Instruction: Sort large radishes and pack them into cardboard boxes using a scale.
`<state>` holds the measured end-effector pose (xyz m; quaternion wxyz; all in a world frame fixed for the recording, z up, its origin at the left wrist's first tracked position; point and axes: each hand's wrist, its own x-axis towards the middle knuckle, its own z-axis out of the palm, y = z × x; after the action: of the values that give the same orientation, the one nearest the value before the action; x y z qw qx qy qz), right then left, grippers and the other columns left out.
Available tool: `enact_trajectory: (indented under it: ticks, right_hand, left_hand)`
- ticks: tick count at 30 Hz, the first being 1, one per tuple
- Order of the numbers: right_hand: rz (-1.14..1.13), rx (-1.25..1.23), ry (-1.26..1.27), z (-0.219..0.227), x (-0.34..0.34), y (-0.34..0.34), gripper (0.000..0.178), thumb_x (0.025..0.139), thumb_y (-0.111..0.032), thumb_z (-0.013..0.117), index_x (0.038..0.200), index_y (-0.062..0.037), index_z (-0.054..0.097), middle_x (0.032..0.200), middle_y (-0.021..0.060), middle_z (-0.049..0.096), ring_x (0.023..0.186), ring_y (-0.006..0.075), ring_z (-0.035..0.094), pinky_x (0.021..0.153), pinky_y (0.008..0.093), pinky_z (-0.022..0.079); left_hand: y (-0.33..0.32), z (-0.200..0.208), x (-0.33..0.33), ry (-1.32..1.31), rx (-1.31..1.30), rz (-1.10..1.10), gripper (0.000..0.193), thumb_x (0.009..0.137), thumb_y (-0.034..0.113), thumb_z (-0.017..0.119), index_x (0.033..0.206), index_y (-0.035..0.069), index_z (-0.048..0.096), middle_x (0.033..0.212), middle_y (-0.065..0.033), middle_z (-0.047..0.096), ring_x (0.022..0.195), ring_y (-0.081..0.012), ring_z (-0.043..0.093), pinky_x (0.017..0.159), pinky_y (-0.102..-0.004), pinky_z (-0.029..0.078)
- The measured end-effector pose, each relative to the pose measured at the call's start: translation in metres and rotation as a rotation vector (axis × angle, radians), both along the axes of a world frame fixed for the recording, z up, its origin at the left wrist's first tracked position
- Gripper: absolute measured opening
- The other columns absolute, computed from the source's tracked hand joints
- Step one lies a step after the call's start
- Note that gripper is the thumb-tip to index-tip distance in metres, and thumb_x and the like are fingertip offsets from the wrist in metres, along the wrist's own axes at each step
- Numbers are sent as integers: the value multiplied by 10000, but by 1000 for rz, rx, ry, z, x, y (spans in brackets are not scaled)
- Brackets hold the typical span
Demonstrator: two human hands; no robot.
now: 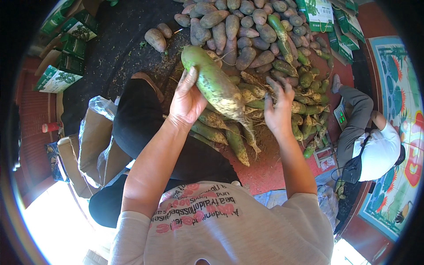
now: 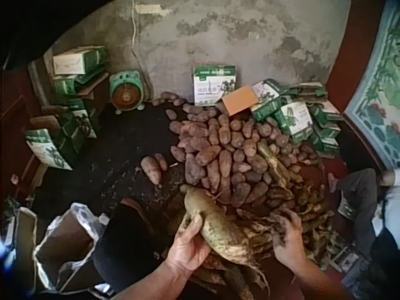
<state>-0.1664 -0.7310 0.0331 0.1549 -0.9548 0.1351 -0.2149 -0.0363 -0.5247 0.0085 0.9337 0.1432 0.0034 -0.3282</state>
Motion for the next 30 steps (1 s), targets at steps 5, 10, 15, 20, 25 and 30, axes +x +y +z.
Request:
enact_trajectory:
  ticks: [5, 10, 15, 20, 25, 30]
  right_hand:
    - [143, 584, 99, 29, 10, 21, 404, 1031, -332, 505, 1267, -28, 627, 1329, 142, 530, 1220, 279, 519, 1053, 371, 420]
    - [346, 424, 138, 43, 27, 55, 590, 944, -338, 649, 1402, -12, 472, 1343, 195, 530, 1192, 335, 571, 1056, 398, 434]
    - [245, 604, 89, 26, 34, 86, 781, 664, 53, 800, 1371, -18, 477, 1290, 187, 574, 1191, 365, 569, 1042, 399, 453]
    - [285, -96, -99, 14, 34, 79, 792, 555, 68, 789, 1293, -106, 563, 1302, 126, 560, 1097, 365, 571, 884, 440, 525]
    - [289, -257, -139, 10, 31, 82, 766, 535, 47, 804, 1251, -127, 590, 1305, 104, 555, 1090, 344, 576, 822, 421, 546]
    - [314, -42, -194, 10, 34, 77, 684, 564, 19, 833, 1194, -73, 583, 1243, 150, 582, 1062, 362, 603, 850, 417, 538]
  left_hand:
    - [0, -5, 5, 28, -92, -26, 667, 966, 359, 628, 1474, 29, 350, 1474, -209, 438, 1366, -356, 432, 1156, -529, 346]
    - [-2, -4, 4, 86, -142, 4, 607, 1011, 406, 518, 1466, 33, 368, 1472, -198, 443, 1384, -341, 408, 1180, -522, 299]
    - [-1, -4, 3, 134, -108, -15, 546, 1066, 413, 362, 1476, 52, 366, 1479, -152, 446, 1381, -306, 409, 1191, -485, 283]
    - [3, -3, -1, 160, 0, -4, 491, 1087, 371, 320, 1508, 119, 335, 1486, -95, 415, 1381, -265, 392, 1191, -466, 280]
    - [7, -3, -3, 96, -33, 23, 511, 1077, 395, 347, 1534, 172, 295, 1513, -82, 380, 1392, -258, 380, 1192, -462, 278]
    - [13, -1, 1, 75, -62, 9, 573, 1011, 359, 551, 1499, 174, 315, 1470, -101, 419, 1372, -282, 404, 1162, -501, 310]
